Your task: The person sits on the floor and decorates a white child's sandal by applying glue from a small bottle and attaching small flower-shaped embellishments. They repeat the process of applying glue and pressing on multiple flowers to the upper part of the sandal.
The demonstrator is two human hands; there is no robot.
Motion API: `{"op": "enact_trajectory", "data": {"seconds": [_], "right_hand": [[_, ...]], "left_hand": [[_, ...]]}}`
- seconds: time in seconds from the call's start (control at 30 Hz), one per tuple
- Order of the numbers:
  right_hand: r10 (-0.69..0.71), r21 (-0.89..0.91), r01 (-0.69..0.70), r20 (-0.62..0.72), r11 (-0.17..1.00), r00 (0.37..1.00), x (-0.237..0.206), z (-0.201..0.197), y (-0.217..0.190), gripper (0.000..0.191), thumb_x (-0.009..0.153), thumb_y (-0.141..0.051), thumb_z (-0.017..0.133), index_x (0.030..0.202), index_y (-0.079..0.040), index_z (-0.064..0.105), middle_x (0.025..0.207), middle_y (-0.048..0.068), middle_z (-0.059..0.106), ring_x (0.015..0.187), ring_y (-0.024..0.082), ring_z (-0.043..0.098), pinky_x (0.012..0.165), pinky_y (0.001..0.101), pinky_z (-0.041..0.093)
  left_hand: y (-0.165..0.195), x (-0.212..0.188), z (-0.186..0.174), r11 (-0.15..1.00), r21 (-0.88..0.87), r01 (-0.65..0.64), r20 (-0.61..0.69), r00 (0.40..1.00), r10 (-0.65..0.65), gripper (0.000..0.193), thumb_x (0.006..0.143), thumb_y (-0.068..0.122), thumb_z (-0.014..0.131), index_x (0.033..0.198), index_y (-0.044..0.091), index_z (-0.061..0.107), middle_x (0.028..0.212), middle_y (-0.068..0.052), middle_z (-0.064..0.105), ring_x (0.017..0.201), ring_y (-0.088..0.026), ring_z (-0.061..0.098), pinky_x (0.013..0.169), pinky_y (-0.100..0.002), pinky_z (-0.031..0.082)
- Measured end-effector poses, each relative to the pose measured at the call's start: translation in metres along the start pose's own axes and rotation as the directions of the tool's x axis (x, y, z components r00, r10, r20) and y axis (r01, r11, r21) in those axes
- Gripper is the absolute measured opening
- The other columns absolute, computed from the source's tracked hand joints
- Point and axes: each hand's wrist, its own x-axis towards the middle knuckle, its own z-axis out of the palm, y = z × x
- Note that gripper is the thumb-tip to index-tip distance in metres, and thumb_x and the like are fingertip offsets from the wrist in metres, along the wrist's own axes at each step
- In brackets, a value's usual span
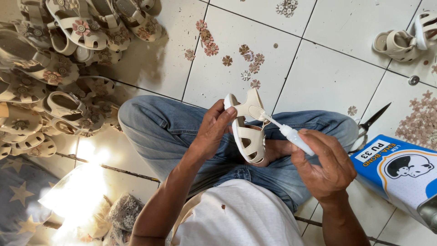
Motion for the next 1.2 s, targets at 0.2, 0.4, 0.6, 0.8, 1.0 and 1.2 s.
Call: {"op": "enact_trajectory", "data": {"seconds": [0.2, 0.4, 0.6, 0.8, 1.0, 1.2], "right_hand": [[0.026, 0.043, -0.027, 0.014, 0.999, 1.0, 0.001, 0.004, 0.001, 0.026, 0.093, -0.006, 0.076, 0.117, 0.001, 0.068, 0.113, 0.016, 0.073, 0.103, 0.024, 0.074, 0.087, 0.0343, 0.062], [0.436, 0.602, -0.329, -0.036, 0.727, 0.899, -0.001, 0.022, 0.036, 0.024, 0.09, 0.0, 0.071, 0.113, 0.003, 0.065, 0.119, 0.008, 0.057, 0.102, 0.018, 0.067, 0.079, 0.0291, 0.061], [0.618, 0.7, -0.447, 0.01, 0.557, 0.786, 0.036, 0.076, 0.133, 0.02, 0.099, -0.002, 0.071, 0.117, 0.0, 0.063, 0.104, 0.01, 0.07, 0.091, 0.017, 0.072, 0.082, 0.0263, 0.063], [0.582, 0.221, -0.551, -0.106, 0.805, 0.806, 0.078, 0.123, 0.189, 0.021, 0.092, -0.009, 0.082, 0.106, 0.0, 0.069, 0.092, 0.008, 0.071, 0.077, 0.015, 0.065, 0.068, 0.0282, 0.054], [0.506, 0.19, -0.47, -0.245, 0.862, 0.827, 0.098, 0.147, 0.211, 0.021, 0.09, -0.008, 0.085, 0.101, -0.001, 0.069, 0.101, 0.007, 0.065, 0.081, 0.014, 0.067, 0.069, 0.0278, 0.057], [0.579, 0.118, -0.568, -0.221, 0.814, 0.785, 0.096, 0.15, 0.214, 0.029, 0.093, -0.012, 0.088, 0.097, -0.001, 0.062, 0.091, 0.007, 0.071, 0.08, 0.017, 0.068, 0.073, 0.0324, 0.056]], "left_hand": [[0.001, 0.001, -0.002, 0.999, 0.031, 0.017, -0.008, 1.0, -0.016, 0.06, 0.096, 0.046, 0.06, 0.132, -0.002, 0.056, 0.114, -0.013, 0.063, 0.107, -0.019, 0.063, 0.088, -0.039, 0.059], [0.001, 0.005, -0.019, 0.998, -0.069, -0.013, -0.008, 1.0, 0.012, 0.056, 0.098, 0.041, 0.059, 0.136, 0.001, 0.053, 0.123, -0.013, 0.063, 0.116, -0.02, 0.064, 0.099, -0.037, 0.057], [0.003, 0.005, -0.046, 0.992, -0.116, -0.043, -0.081, 0.996, 0.034, 0.052, 0.101, 0.038, 0.054, 0.137, 0.0, 0.052, 0.119, -0.015, 0.068, 0.109, -0.021, 0.068, 0.096, -0.038, 0.057], [0.001, 0.011, -0.062, 0.975, -0.2, -0.094, -0.112, 0.991, 0.072, 0.052, 0.101, 0.037, 0.055, 0.135, -0.002, 0.051, 0.122, -0.013, 0.067, 0.113, -0.02, 0.067, 0.098, -0.037, 0.057], [-0.005, 0.017, -0.069, 0.969, -0.216, -0.118, -0.129, 0.987, 0.092, 0.052, 0.102, 0.037, 0.055, 0.135, -0.002, 0.051, 0.123, -0.013, 0.067, 0.112, -0.019, 0.067, 0.098, -0.035, 0.056], [-0.02, 0.023, -0.08, 0.968, -0.232, -0.092, -0.155, 0.986, 0.056, 0.051, 0.102, 0.036, 0.057, 0.135, -0.002, 0.052, 0.122, -0.011, 0.067, 0.111, -0.015, 0.066, 0.099, -0.031, 0.055]]}}
